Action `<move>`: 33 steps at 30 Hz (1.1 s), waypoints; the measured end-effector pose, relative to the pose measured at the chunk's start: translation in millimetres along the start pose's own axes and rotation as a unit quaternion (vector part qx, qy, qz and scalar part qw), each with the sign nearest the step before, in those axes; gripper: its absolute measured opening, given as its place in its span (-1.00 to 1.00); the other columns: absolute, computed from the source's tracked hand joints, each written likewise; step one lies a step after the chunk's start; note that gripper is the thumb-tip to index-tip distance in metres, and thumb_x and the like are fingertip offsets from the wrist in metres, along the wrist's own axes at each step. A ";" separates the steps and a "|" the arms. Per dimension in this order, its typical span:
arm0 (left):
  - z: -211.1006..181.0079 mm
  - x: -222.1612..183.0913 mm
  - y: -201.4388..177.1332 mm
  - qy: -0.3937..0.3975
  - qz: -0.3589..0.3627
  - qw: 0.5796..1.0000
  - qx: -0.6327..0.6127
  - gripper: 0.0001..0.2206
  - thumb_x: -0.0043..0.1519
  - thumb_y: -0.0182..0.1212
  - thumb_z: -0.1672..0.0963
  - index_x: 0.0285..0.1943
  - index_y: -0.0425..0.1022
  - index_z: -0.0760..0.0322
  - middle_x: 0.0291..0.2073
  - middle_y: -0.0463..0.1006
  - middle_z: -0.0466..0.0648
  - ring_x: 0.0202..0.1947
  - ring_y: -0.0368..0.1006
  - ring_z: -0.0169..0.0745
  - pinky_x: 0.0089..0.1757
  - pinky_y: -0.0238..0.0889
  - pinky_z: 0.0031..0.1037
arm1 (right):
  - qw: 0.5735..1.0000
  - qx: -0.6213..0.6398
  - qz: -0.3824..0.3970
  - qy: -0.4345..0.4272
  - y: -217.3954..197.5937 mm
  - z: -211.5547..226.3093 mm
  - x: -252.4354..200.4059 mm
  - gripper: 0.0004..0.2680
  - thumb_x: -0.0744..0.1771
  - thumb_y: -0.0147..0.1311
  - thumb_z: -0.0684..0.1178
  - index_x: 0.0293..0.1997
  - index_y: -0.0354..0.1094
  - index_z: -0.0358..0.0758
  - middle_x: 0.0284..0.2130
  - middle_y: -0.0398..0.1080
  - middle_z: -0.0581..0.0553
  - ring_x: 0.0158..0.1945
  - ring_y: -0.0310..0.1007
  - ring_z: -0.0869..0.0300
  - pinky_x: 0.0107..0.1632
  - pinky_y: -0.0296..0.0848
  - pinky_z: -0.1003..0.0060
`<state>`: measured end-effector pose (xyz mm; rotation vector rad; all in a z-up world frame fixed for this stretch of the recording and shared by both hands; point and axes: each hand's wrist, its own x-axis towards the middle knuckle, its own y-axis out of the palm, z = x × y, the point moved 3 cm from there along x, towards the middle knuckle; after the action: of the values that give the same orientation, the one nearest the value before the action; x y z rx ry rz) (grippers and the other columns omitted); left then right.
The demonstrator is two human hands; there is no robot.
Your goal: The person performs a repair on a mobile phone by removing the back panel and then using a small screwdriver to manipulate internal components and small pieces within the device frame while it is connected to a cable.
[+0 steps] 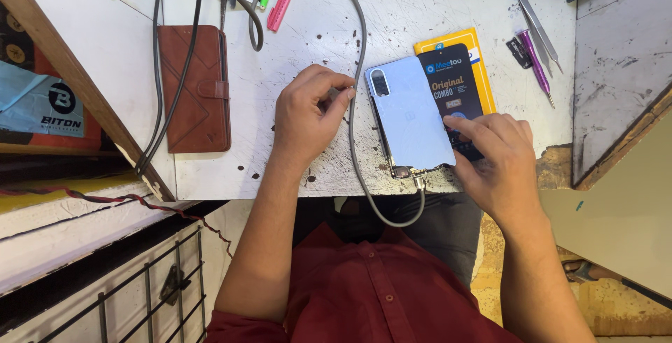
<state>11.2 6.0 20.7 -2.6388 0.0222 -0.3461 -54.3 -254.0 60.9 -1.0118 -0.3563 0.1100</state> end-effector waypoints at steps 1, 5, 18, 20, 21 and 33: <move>0.1 0.1 0.0 0.000 0.001 1.000 0.002 -0.92 0.21 0.36 0.22 -0.16 0.63 0.29 -0.30 0.59 -0.11 -0.43 0.53 -0.41 -0.37 0.35 -0.58 | 1.000 -0.006 -0.006 -0.001 0.2 -0.3 -1.7 -0.60 0.16 0.33 -0.21 0.11 0.47 -0.13 -0.25 0.37 -0.03 -0.09 0.33 0.09 0.03 0.19 0.15; 0.7 0.5 0.5 -0.006 0.006 1.000 0.010 -0.93 0.22 0.35 0.22 -0.16 0.64 0.29 -0.29 0.60 -0.12 -0.43 0.53 -0.42 -0.38 0.37 -0.60 | 1.000 -0.012 -0.003 0.011 1.3 -3.2 -6.8 -0.59 0.15 0.30 -0.25 0.11 0.48 -0.12 -0.25 0.37 0.01 -0.09 0.33 0.13 0.02 0.12 0.17; 0.1 1.1 -1.0 -0.001 -0.001 1.000 0.000 -0.94 0.22 0.35 0.22 -0.16 0.63 0.30 -0.30 0.59 -0.12 -0.43 0.53 -0.43 -0.39 0.37 -0.60 | 1.000 -0.002 -0.008 -0.004 -2.2 1.3 1.4 -0.57 0.14 0.34 -0.19 0.12 0.47 -0.14 -0.23 0.37 -0.01 -0.08 0.32 0.12 0.06 0.09 0.17; 0.4 0.8 -1.0 -0.002 -0.004 1.000 -0.009 -0.93 0.22 0.35 0.22 -0.15 0.64 0.31 -0.30 0.59 -0.11 -0.42 0.53 -0.42 -0.38 0.36 -0.60 | 1.000 -0.004 -0.009 -0.007 -4.4 2.9 4.8 -0.58 0.14 0.35 -0.18 0.12 0.47 -0.14 -0.23 0.37 -0.02 -0.08 0.31 0.11 0.05 0.09 0.17; 0.8 0.6 -1.1 -0.003 -0.004 1.000 -0.010 -0.93 0.22 0.35 0.22 -0.15 0.64 0.31 -0.30 0.59 -0.11 -0.42 0.53 -0.42 -0.38 0.36 -0.60 | 1.000 0.006 -0.018 -0.014 -8.8 3.2 6.4 -0.59 0.18 0.37 -0.15 0.15 0.47 -0.15 -0.23 0.38 -0.01 -0.07 0.32 0.12 0.06 0.10 0.17; 4.7 0.5 -1.8 -0.005 -0.015 0.999 -0.043 -0.92 0.23 0.34 0.24 -0.14 0.63 0.36 -0.31 0.58 -0.09 -0.43 0.52 -0.43 -0.39 0.35 -0.60 | 0.993 0.046 -0.109 -0.029 -29.5 7.9 51.1 -0.68 0.30 0.43 -0.19 0.15 0.46 -0.26 -0.18 0.37 -0.09 -0.17 0.35 0.19 -0.05 0.33 0.35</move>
<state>12.8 9.7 17.7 -2.7291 -0.0051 -0.3488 -11.4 -250.2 101.9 -0.8753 -0.5085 -0.0405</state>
